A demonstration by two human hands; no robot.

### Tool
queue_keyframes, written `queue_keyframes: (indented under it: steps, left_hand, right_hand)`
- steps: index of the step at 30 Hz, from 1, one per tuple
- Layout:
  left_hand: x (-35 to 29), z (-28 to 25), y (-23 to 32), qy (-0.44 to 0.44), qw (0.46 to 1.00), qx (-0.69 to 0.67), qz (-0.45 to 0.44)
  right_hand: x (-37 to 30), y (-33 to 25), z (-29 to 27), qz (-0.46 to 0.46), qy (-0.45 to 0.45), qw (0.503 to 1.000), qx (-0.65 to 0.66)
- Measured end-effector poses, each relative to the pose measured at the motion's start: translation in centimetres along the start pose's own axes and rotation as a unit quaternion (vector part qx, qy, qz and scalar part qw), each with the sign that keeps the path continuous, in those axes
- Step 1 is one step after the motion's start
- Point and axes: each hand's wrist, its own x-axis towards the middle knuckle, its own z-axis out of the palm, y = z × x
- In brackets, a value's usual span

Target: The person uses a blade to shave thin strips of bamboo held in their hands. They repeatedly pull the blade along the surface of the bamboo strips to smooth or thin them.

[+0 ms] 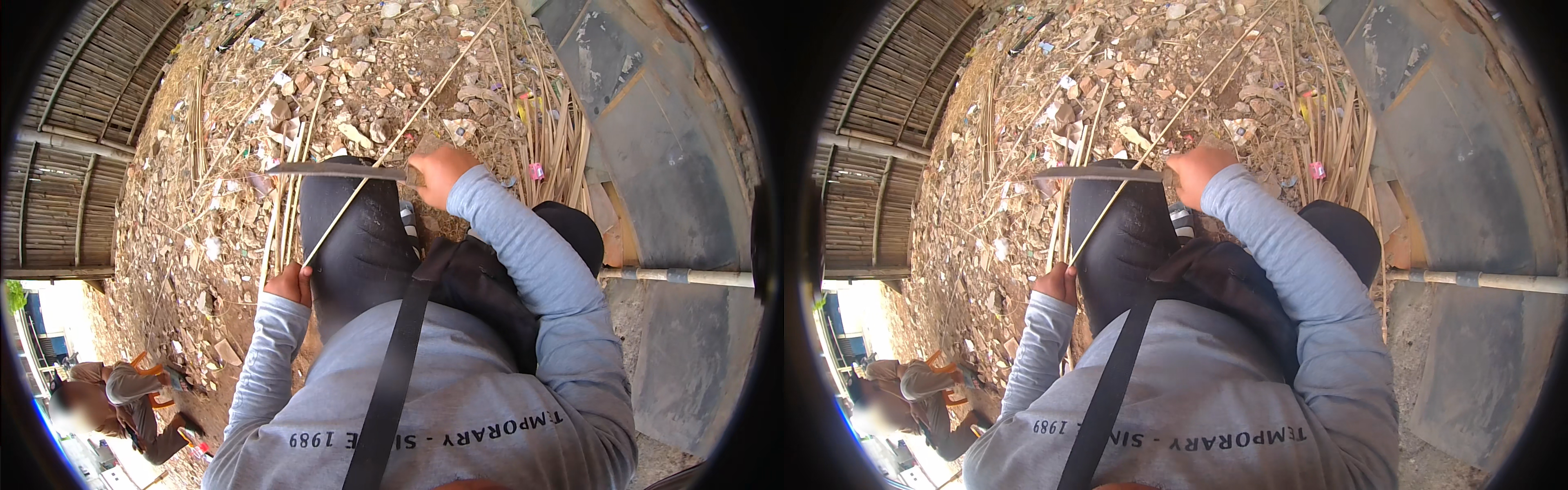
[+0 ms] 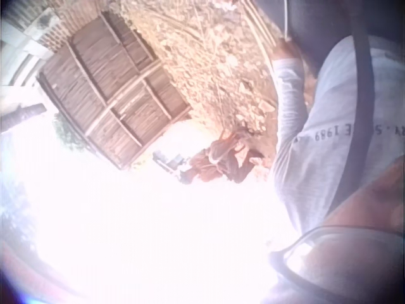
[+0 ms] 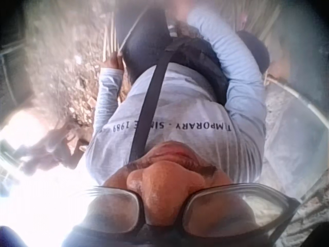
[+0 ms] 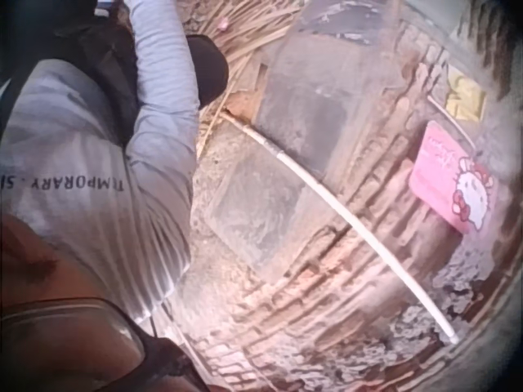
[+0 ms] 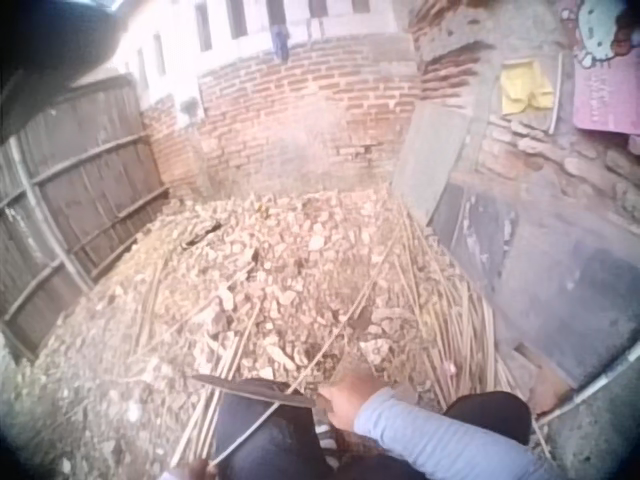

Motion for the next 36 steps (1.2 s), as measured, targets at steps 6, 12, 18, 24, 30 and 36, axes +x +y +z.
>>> queue_keyframes:
  steps: [6,12,18,24,30,36]
  left_hand:
    - [0.2,-0.6,1.2,-0.008,0.999,-0.045,-0.018]
    - [-0.7,-1.3,1.2,-0.037,0.998,-0.016,-0.047]
    - [-0.1,-1.6,1.7,-0.022,0.998,-0.033,-0.039]
    - [-0.4,-2.2,2.3,-0.011,0.999,-0.025,-0.024]
    - [-0.5,-1.8,1.6,-0.007,0.999,0.011,-0.030]
    - [-0.3,-0.9,1.2,0.017,1.000,-0.018,-0.007]
  right_hand:
    - [0.8,0.9,1.3,-0.025,-0.022,0.999,0.040]
    - [-0.4,-1.8,-0.6,-0.021,-0.018,1.000,0.001]
    - [0.0,0.6,0.1,-0.006,0.093,0.995,0.021]
    - [0.6,0.6,-0.6,0.040,-0.009,0.996,0.079]
    - [0.2,-0.4,-0.6,0.015,0.039,0.999,0.030]
    - [0.4,1.3,-1.5,0.076,0.010,0.996,0.044]
